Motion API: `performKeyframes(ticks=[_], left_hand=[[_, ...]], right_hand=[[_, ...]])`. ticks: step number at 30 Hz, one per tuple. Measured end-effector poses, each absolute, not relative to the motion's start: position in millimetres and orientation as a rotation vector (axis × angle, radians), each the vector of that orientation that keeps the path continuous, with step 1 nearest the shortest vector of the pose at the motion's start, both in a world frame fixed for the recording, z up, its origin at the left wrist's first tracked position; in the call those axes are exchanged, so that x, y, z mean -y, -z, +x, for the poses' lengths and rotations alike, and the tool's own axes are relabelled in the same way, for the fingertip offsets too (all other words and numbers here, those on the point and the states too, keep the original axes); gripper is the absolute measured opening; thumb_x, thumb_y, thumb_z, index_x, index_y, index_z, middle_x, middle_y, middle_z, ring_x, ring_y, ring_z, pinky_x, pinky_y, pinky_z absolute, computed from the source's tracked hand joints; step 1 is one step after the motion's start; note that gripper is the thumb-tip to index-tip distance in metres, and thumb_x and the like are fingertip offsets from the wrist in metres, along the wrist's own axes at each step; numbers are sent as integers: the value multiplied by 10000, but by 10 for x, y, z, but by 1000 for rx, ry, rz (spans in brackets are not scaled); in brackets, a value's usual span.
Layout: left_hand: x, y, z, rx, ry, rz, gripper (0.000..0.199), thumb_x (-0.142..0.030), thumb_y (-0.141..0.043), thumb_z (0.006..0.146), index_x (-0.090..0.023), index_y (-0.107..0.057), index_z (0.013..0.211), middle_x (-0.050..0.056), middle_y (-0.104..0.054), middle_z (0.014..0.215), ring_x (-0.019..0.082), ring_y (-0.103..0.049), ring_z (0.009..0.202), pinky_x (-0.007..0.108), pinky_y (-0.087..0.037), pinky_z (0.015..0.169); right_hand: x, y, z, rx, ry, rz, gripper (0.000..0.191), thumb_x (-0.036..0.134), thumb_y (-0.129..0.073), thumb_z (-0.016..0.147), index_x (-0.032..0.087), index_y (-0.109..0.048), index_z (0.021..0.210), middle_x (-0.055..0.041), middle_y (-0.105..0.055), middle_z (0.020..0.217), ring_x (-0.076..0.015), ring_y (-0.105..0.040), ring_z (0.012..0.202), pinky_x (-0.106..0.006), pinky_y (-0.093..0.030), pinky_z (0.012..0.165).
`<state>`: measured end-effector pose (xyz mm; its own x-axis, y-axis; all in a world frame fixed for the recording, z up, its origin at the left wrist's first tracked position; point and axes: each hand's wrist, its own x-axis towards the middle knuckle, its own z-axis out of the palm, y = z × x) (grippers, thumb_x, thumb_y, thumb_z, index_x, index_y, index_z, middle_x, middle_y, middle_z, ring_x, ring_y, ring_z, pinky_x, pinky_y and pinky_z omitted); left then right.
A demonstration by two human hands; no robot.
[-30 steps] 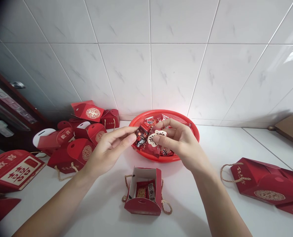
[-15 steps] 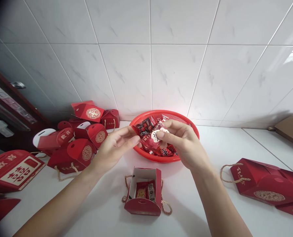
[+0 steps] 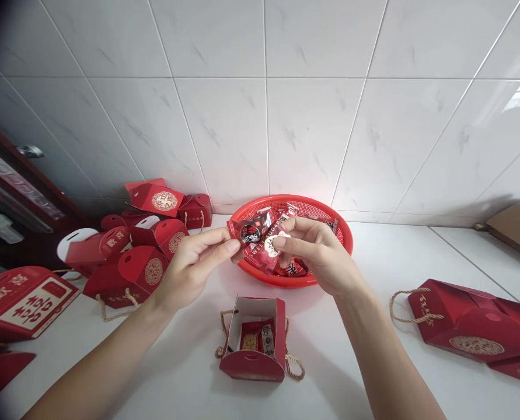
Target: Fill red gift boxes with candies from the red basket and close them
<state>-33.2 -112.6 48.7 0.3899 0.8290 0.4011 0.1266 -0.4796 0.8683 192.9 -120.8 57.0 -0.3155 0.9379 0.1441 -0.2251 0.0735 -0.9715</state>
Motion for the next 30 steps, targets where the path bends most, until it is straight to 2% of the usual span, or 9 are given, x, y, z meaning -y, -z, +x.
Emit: performKeyframes(ticks=[9,14,22,30], left_hand=[[1113,-545,-390,-741,-988,1918,349,-394,-538,978,-196,-496,693,-15,-445,690,142,-419,674,296,-347,622],[1139,-579,-391,-891,-1048,2099,328,-294,-531,971,-191,-473,665,-32,-417,664,128,-384,659,288,-326,627],[1115,-589,-415,-848,-940,2001,365,-413,-539,982,-182,-571,702,-5,-530,691,148,-488,686,279,-386,630],[1036,-595,-428,-642,-843,1826,290,-390,-608,943,-174,-639,752,36,-621,754,165,-558,720,293,-466,700]], right_hand=[[1233,-601,2000,1433,-1547,-797,220,276,-853,773,197,-653,821,17,-664,716,-101,-589,594,-243,-465,592],[1244,-621,2041,1494,-1448,-913,196,301,-818,819,196,-661,871,14,-670,706,-117,-614,614,-251,-459,594],[1237,-627,2047,1554,-1423,-892,196,329,-803,845,185,-669,833,10,-653,700,-113,-582,617,-255,-462,593],[1221,-588,1980,1557,-1558,-778,192,318,-821,825,176,-692,836,-15,-689,755,-111,-576,601,-265,-481,583]])
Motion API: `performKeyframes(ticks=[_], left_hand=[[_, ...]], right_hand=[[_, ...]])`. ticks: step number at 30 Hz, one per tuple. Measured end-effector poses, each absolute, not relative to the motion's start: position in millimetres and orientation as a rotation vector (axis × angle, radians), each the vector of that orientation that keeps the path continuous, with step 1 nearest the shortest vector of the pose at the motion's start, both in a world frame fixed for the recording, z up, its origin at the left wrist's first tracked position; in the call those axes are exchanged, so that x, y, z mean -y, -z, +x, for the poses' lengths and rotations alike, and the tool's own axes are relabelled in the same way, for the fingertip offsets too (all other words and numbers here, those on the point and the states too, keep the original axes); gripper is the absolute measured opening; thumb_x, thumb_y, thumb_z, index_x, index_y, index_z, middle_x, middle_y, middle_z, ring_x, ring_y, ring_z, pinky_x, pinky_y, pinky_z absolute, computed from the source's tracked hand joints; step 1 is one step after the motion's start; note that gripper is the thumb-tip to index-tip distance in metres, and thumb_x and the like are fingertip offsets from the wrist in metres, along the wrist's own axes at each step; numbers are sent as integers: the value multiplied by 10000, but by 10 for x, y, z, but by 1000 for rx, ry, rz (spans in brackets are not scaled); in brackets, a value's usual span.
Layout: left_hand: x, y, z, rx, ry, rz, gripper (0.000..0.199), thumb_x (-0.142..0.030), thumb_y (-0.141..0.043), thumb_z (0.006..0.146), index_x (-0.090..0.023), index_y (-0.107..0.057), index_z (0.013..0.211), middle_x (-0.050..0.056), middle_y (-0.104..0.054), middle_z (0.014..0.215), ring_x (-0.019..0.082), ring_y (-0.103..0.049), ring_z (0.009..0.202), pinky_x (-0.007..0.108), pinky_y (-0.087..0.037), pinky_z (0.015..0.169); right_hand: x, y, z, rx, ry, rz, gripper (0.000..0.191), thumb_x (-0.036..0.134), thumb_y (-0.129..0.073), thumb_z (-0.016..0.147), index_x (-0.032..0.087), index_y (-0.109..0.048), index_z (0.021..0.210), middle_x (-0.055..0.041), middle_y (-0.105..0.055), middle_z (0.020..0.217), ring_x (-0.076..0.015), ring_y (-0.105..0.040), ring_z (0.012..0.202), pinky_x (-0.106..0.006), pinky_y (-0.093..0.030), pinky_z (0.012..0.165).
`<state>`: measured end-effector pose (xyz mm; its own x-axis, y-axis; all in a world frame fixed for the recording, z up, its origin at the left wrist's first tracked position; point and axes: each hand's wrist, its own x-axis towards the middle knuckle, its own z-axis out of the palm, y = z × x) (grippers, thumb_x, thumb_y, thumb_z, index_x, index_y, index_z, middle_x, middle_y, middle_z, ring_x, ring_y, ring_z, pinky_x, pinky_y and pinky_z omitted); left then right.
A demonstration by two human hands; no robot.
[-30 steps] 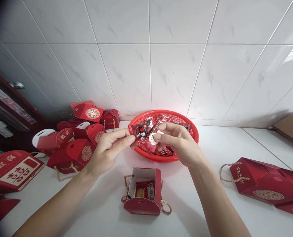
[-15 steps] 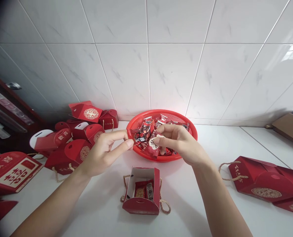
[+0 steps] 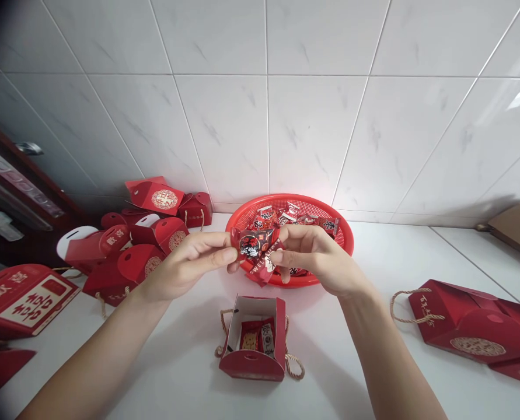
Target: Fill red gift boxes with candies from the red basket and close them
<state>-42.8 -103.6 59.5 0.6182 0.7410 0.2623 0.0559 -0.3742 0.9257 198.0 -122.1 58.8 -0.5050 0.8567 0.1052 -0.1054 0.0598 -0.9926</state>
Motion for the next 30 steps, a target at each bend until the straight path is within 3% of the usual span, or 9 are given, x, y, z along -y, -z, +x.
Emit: performKeyframes(ticks=[5,13,22,30], left_hand=[[1014,-570,-422,-624,-873,1833,280,-359,-597,946,-175,-629,737,28,-608,742,156,-536,708,289,-447,689],[1037,-514,-377,-920,-1017,1978,360,-374,-568,964,-188,-506,662,-26,-444,665,134,-409,662,274,-344,616],[1075,-540,-349,-988,-1182,1976,290,-366,-617,932,-183,-629,706,-4,-622,709,152,-548,703,268,-444,686],[1098,-575,-371,-1014,-1204,2014,275,-317,-608,919,-184,-618,678,-13,-629,683,144,-553,686,265,-446,686]], right_hand=[[1226,-602,1970,1531,-1557,-791,192,288,-841,798,180,-685,828,-16,-714,775,-114,-593,627,-256,-495,594],[1248,-655,2019,1558,-1469,-997,263,340,-864,761,183,-666,833,-36,-724,793,-140,-610,653,-279,-501,622],[1242,-643,2021,1585,-1448,-970,259,354,-837,798,196,-634,820,-20,-698,769,-143,-632,670,-286,-525,640],[1283,-696,2070,1571,-1370,-980,242,361,-824,824,202,-673,927,-7,-696,729,-130,-629,640,-270,-531,613]])
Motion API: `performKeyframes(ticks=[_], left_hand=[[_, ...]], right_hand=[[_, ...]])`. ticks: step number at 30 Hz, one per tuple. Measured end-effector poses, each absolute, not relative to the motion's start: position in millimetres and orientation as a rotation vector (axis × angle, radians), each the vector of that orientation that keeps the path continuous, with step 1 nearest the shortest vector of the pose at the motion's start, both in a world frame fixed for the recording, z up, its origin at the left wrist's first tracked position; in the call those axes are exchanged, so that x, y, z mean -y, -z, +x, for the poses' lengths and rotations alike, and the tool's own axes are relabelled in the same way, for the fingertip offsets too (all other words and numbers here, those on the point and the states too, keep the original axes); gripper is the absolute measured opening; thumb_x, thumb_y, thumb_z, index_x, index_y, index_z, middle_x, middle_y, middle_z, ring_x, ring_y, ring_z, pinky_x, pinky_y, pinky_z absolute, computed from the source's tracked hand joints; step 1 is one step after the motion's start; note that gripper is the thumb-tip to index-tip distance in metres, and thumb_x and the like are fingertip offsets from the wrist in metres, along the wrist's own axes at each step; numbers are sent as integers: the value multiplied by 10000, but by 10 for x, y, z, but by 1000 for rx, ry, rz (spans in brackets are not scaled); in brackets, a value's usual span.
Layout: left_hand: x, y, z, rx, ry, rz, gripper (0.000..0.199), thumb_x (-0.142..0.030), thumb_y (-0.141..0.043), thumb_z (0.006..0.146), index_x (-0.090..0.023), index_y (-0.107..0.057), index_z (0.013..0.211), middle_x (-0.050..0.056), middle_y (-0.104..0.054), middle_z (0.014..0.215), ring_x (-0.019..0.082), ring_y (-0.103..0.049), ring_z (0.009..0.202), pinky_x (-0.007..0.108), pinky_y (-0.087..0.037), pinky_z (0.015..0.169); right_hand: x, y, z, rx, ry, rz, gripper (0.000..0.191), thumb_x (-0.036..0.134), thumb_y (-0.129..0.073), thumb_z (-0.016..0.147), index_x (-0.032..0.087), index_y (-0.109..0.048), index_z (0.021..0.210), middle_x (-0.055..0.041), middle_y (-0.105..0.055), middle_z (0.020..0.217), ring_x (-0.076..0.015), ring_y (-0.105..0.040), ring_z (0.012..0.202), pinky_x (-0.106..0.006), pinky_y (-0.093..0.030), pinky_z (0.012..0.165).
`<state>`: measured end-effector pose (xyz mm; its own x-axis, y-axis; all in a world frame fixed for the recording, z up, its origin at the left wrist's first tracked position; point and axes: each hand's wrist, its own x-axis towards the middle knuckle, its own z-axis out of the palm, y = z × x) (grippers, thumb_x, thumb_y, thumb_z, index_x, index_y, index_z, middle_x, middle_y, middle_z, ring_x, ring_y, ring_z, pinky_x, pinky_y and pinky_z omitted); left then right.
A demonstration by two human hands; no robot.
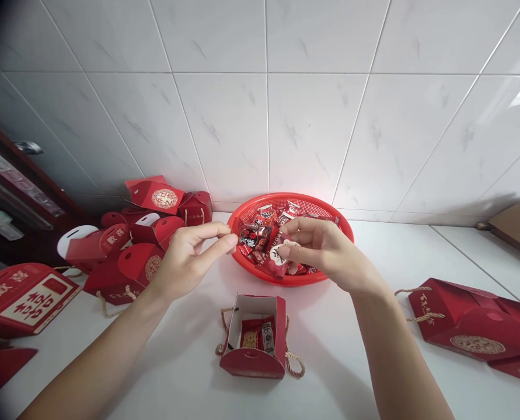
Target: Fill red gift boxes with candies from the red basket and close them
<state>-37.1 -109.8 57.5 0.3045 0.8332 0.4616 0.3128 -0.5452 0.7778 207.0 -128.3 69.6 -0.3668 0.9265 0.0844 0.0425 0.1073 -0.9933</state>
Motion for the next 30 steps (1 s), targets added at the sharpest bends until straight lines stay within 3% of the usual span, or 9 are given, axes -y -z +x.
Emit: performKeyframes(ticks=[9,12,18,23,30], left_hand=[[1073,-536,-373,-979,-1208,1992,249,-367,-630,939,-181,-691,786,9,-687,787,170,-609,785,275,-476,749],[1071,-533,-384,-950,-1232,1984,210,-359,-637,938,-188,-714,843,11,-710,843,173,-620,823,273,-476,771],[1153,-622,-411,-942,-998,2176,256,-234,-584,925,-194,-570,673,-27,-593,684,133,-530,684,262,-418,664],[1275,-628,-377,-769,-661,2489,270,-172,-542,922,-202,-530,654,-32,-588,651,132,-477,627,332,-438,861],[1369,-659,-390,-642,-404,2649,295,-114,-514,846,-209,-404,589,-57,-488,547,124,-365,559,358,-425,932]], right_hand=[[1280,-695,2032,1694,-1433,-925,205,359,-803,839,193,-685,861,-36,-725,789,-160,-656,707,-307,-555,675],[1289,-705,2052,1775,-1419,-918,173,339,-780,859,191,-694,835,-27,-700,765,-146,-624,679,-289,-543,633],[1323,-759,2240,1969,-1256,-1028,147,343,-741,887,199,-726,861,-23,-697,748,-147,-618,656,-268,-532,587],[1461,-872,2361,2235,-1138,-948,64,252,-719,902,226,-776,914,-35,-763,777,-193,-714,714,-288,-581,650],[1607,-923,2151,2616,-1365,-614,288,46,-563,938,190,-779,1062,-100,-786,1005,-195,-742,879,-281,-570,770]])
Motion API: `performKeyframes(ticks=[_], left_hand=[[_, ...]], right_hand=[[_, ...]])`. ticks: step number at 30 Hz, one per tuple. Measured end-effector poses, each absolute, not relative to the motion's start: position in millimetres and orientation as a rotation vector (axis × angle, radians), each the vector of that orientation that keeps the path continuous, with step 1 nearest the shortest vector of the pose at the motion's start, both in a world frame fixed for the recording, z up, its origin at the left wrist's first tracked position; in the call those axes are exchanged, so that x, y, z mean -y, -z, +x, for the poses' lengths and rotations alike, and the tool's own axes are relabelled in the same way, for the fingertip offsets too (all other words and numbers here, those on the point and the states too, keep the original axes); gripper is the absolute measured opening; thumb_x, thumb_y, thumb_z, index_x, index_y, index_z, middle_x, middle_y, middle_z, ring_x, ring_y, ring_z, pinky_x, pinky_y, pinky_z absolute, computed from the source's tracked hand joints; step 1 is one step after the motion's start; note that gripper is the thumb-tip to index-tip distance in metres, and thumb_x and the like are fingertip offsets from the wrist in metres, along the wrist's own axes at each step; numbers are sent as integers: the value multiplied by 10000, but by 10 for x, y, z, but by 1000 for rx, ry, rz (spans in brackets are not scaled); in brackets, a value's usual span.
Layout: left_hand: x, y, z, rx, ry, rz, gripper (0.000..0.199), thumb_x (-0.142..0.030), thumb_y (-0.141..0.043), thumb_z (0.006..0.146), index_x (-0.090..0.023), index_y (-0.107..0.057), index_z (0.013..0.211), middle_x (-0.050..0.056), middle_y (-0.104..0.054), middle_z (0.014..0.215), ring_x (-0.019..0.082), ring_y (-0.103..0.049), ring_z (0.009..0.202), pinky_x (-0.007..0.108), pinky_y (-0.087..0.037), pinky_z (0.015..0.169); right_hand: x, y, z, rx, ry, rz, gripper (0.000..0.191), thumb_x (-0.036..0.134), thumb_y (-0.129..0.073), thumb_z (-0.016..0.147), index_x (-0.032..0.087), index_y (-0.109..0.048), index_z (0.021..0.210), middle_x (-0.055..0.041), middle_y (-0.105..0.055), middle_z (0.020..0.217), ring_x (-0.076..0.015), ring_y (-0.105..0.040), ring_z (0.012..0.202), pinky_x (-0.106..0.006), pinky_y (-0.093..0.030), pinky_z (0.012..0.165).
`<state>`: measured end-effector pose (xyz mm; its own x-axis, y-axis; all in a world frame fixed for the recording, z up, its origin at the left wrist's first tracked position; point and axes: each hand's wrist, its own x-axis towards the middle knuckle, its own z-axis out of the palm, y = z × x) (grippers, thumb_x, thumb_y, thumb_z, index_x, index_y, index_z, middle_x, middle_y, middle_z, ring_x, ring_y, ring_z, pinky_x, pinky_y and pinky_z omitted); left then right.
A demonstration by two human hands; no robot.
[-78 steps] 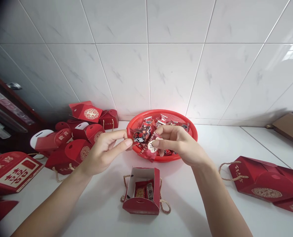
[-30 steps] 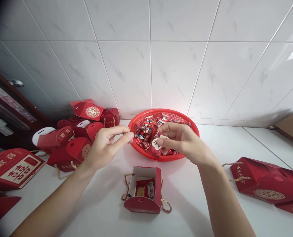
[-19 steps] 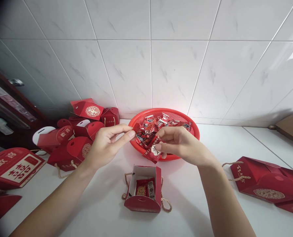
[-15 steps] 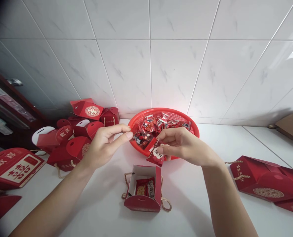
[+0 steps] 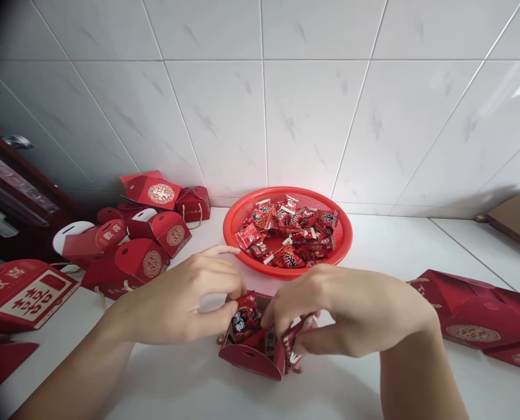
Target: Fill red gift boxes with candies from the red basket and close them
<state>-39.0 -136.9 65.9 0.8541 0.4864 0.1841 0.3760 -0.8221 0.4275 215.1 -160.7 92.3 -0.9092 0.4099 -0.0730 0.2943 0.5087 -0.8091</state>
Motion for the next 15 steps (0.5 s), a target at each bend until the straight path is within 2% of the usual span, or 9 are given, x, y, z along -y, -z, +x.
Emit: performKeyframes(ticks=[2,4,6,8,12,15], left_hand=[[1372,-674,-399,-598,-339,2673,297,-113,-523,829,-202,-382,582,-64,-473,544,115,-375,557,339,-420,927],[1380,-675,-410,-625,-258,2699,298,-103,-543,807,-198,-389,570,-57,-484,540,124,-420,578,309,-425,830],[1400,-659,-428,-710,-163,2740,300,-88,-558,810,-197,-428,562,-39,-512,548,140,-465,591,300,-402,704],[1437,-632,-454,-774,-86,2799,308,-75,-558,846,-195,-486,572,-16,-554,575,156,-504,593,310,-373,647],[1542,-570,-486,-773,23,2869,328,-49,-563,881,-191,-559,585,13,-598,586,170,-546,586,328,-366,665],[1603,-534,-460,-720,70,2865,330,-41,-565,883,-193,-586,591,13,-608,575,161,-524,543,339,-366,674]], right_hand=[[1633,-893,2091,2673,-1371,-569,293,11,-573,897,156,-767,1061,-104,-786,989,-189,-741,867,-265,-557,758],[1682,-860,2058,2744,-1298,-598,267,10,-610,852,147,-763,1023,-88,-789,944,-187,-735,831,-254,-540,725],[1763,-842,2040,2824,-1167,-708,242,17,-631,832,174,-759,965,-53,-793,917,-187,-726,826,-256,-519,726],[1863,-839,2024,2871,-1036,-817,239,12,-644,818,209,-746,906,-12,-793,896,-181,-717,824,-260,-496,726],[2032,-831,1974,2901,-836,-927,193,63,-664,847,246,-727,846,-8,-768,810,-192,-711,795,-265,-454,652],[2092,-799,1955,2913,-749,-945,173,130,-641,906,246,-708,796,-22,-726,719,-184,-671,663,-268,-422,581]])
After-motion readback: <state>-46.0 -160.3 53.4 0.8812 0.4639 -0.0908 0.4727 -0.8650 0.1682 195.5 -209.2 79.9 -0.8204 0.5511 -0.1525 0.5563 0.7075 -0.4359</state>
